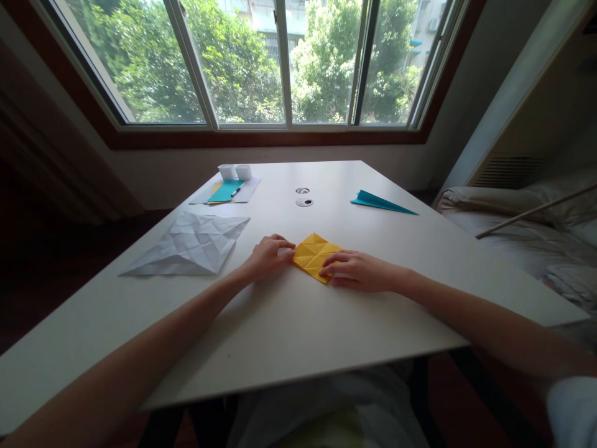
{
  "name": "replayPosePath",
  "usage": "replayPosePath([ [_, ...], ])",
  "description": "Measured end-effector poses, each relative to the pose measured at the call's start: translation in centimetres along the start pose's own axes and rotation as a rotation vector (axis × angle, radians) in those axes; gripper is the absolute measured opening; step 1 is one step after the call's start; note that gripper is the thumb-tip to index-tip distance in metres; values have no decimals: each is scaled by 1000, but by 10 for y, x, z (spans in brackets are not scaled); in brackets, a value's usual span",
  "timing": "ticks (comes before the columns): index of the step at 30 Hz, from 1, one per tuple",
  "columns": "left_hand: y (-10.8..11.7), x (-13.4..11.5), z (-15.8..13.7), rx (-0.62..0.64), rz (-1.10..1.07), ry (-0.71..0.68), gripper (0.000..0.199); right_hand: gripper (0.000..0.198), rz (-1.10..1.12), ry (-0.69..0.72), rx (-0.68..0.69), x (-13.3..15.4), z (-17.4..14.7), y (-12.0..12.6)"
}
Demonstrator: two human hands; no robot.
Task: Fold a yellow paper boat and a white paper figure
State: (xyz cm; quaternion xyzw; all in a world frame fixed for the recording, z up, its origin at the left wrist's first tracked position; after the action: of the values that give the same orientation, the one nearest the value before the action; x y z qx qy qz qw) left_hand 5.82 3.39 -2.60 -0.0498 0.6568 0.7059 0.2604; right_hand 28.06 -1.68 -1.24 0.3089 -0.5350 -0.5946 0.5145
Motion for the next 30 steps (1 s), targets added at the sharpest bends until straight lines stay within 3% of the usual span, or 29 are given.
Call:
replayPosePath([
  [4, 1, -3, 0, -7, -173, -80, 34, 33, 0, 2, 5, 0, 0, 0],
  [13, 7, -11, -3, 74, -449, -49, 21, 32, 2, 12, 11, 2, -1, 3],
  [15, 10, -15, -6, 57, -427, -94, 18, 31, -4, 21, -4, 2, -1, 3],
  [21, 13, -29, -17, 107, -205, -326, 35, 30, 8, 4, -12, -1, 0, 3],
  [25, 11, -35, -23, 161, 19, -492, 47, 31, 78, -120, -26, -5, 0, 4],
  [30, 9, -38, -28, 195, 146, -547, 51, 36, 35, -191, -56, -7, 2, 0],
])
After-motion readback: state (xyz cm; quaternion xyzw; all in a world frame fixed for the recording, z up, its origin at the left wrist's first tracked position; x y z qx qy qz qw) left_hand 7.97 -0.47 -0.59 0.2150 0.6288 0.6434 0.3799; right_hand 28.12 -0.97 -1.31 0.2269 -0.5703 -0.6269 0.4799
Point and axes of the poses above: each hand's wrist, its own z-axis towards the middle knuckle, its own y-axis out of the back of the hand, x = y × z, the point moved 3 cm from there along z, towards the middle knuckle, and after that the axes turned 7 degrees about y, right-handed, at the moved point
